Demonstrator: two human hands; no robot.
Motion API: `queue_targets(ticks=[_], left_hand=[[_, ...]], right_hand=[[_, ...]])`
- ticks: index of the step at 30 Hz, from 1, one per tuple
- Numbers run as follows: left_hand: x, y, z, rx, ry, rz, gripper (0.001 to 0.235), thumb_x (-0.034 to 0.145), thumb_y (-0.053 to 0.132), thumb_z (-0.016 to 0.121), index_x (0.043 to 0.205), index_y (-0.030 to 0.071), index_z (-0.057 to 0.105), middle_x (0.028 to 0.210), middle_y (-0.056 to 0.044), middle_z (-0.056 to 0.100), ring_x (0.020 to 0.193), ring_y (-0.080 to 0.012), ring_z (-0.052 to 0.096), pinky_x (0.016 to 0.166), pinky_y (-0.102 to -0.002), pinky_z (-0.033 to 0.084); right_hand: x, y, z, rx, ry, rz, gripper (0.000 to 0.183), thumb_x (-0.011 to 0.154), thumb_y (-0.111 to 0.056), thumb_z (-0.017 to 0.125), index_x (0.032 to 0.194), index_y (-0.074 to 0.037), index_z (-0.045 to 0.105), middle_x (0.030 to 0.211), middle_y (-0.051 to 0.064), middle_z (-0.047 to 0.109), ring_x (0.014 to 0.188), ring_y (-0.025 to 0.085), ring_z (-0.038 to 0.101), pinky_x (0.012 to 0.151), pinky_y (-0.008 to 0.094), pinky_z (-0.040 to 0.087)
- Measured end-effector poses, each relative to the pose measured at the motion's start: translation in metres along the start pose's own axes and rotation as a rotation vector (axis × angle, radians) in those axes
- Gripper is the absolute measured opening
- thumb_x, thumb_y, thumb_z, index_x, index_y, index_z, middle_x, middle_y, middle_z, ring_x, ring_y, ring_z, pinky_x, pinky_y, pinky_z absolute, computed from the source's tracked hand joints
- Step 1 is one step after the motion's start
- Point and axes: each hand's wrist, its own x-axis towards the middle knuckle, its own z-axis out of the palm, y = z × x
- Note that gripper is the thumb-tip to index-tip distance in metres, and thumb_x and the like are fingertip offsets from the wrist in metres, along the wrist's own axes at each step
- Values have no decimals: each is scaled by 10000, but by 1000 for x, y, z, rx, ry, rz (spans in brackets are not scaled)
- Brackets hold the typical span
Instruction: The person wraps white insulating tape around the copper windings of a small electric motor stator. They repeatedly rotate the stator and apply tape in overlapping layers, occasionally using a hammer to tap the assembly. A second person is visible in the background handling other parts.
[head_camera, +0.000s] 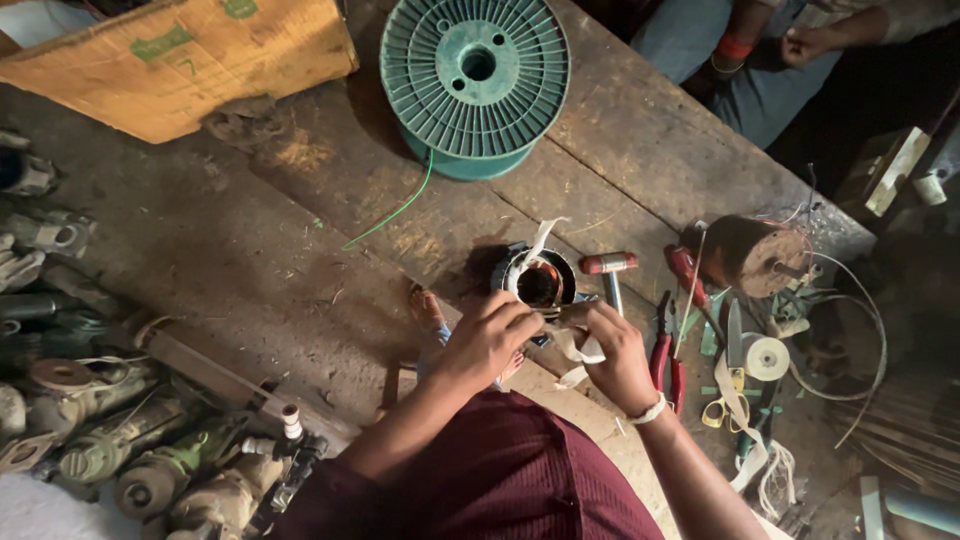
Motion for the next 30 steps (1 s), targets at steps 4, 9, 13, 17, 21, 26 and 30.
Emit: queue_targets(ticks=[4,9,13,17,21,26,30], left_hand=[[4,-4,0,-38,39,-62,339,839,-2,650,1174,45,669,1096,-99,700,1102,-286,629,937,-407,535],[15,-20,-8,64,-123,-223,289,902,14,602,1185,52,647,950,-162,684,958,-334,638,790,-465,515],[32,-25,6,135,-224,-272,286,901,-13,552,1173,40,627,939,-169,690,955,-359,630,806,-462,521],[43,-27,13,118,-68,-220,290,778,-4,575,1057,19,651,963,-180,694,928,-368,618,763,-460,517],[35,-24,8,34,-22,-205,160,780,24,606,911,63,688,892,-113,707,896,-326,614,749,-448,502],[21,-27,-2,-6,-2,-44,78,822,8,602,861,64,640,819,-74,677,867,-285,601,765,-418,493],[21,-38,-7,-48,-23,68,69,833,29,605,876,73,638,810,-71,661,872,-286,607,777,-420,491]], right_hand=[[5,-6,1,-75,-55,129,239,807,-18,686,1040,-63,668,987,117,700,885,327,712,761,384,567],[30,-17,14,-238,-55,187,192,807,-85,713,994,-102,672,972,87,708,834,332,715,691,431,560],[52,-13,18,-426,-40,200,290,751,-92,720,1039,-114,696,959,98,711,787,363,704,641,466,554],[54,-9,14,-395,-68,207,193,807,-84,702,993,-136,704,964,88,719,806,351,710,665,455,561],[45,-3,7,-286,-106,73,322,764,-12,648,1053,-138,718,1024,78,712,874,329,716,729,428,580],[38,8,0,-249,-181,-22,341,751,8,646,1006,-177,776,1145,34,722,907,257,722,761,369,587],[36,18,-1,-281,-232,-168,455,714,37,610,1058,-198,794,1158,14,718,1001,227,712,813,343,584]])
